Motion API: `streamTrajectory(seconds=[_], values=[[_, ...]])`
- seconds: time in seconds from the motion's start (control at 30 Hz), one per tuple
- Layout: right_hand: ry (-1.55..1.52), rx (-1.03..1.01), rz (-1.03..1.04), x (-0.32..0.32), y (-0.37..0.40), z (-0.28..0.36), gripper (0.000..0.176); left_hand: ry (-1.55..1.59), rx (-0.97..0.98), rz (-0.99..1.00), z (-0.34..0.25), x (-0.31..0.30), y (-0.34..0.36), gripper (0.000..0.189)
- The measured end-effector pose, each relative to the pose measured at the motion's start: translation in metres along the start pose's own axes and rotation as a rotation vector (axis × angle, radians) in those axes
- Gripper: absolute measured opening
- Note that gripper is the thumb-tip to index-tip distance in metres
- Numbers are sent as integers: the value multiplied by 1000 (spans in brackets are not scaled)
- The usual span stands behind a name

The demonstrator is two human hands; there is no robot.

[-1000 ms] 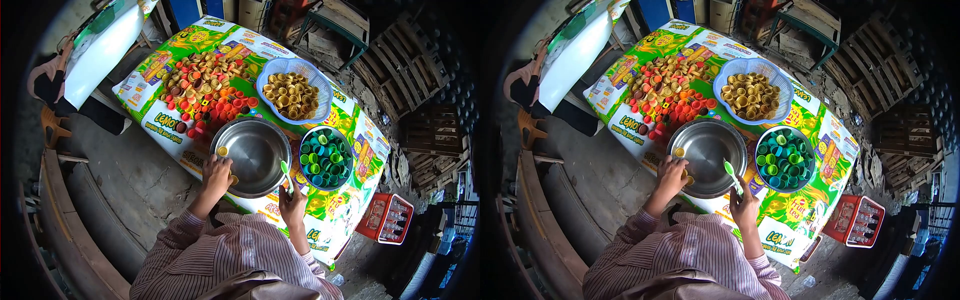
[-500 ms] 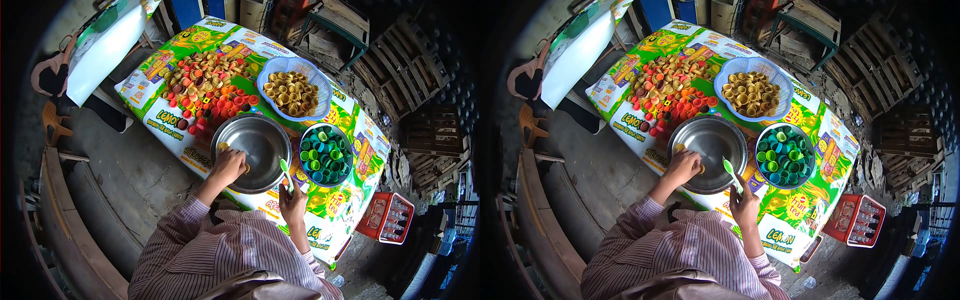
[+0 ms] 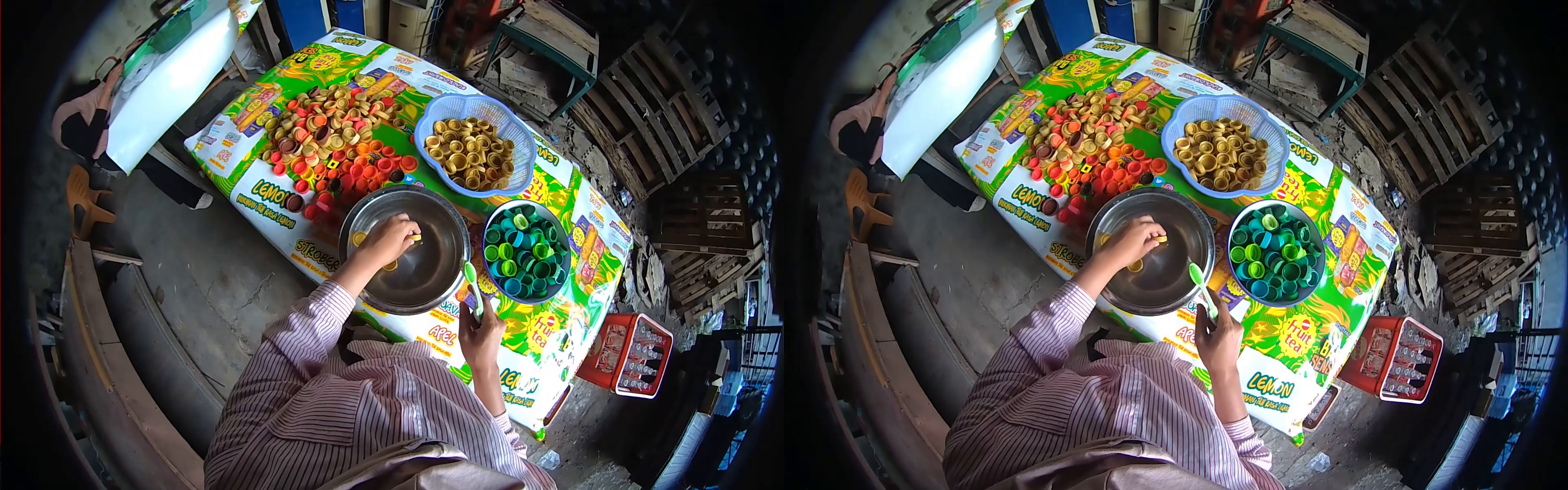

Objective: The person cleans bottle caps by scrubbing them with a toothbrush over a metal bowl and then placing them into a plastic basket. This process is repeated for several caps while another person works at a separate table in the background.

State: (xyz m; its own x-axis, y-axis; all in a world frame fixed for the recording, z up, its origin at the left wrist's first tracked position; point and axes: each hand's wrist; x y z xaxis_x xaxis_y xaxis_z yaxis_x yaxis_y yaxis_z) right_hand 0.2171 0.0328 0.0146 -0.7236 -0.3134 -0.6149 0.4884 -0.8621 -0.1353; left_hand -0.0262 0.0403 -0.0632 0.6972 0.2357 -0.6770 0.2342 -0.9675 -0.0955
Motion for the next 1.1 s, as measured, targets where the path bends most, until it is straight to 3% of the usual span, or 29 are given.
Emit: streamTrajectory(seconds=[0.2, 0.27, 0.47, 0.6, 0.8, 0.9, 1.0, 1.03, 1.1], values=[[-22, -37, -42, 1, 2, -5, 30, -33, -15, 126, 9, 7, -3, 19], [-12, -28, -36, 0, 2, -3, 30, -60, -29, 177, 12, 10, -3, 28], [14, -24, -32, -2, 5, -4, 31, -121, -54, 174, 9, 17, 0, 39], [40, 61, 16, -6, 5, 3, 31, -110, -21, 150, -1, 13, -3, 40], [-21, -8, -7, 2, 7, -3, 29, -32, 75, 77, -6, 8, -4, 32], [41, -7, 16, 0, 3, 3, 28, 162, 38, 177, -20, -11, -12, 25], [29, -71, -8, 3, 6, -2, 28, 276, -3, 115, -29, -25, -14, 24], [33, -46, -8, 3, 5, 1, 27, 326, 65, 72, -30, -27, -15, 24], [47, -41, -21, 5, 3, 2, 27, 181, 72, 105, -30, -22, -14, 27]])
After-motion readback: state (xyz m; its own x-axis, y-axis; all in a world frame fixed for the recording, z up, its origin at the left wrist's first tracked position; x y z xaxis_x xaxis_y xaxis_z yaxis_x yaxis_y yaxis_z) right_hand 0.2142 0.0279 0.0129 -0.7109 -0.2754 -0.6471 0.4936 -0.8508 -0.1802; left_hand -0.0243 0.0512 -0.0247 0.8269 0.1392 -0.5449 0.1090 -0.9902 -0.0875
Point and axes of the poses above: each hand's wrist, its own y-axis away from the middle knuckle, its own x-axis out of the palm, z = x × y, and after that the axes turned 4 degrees about -x, right-handed
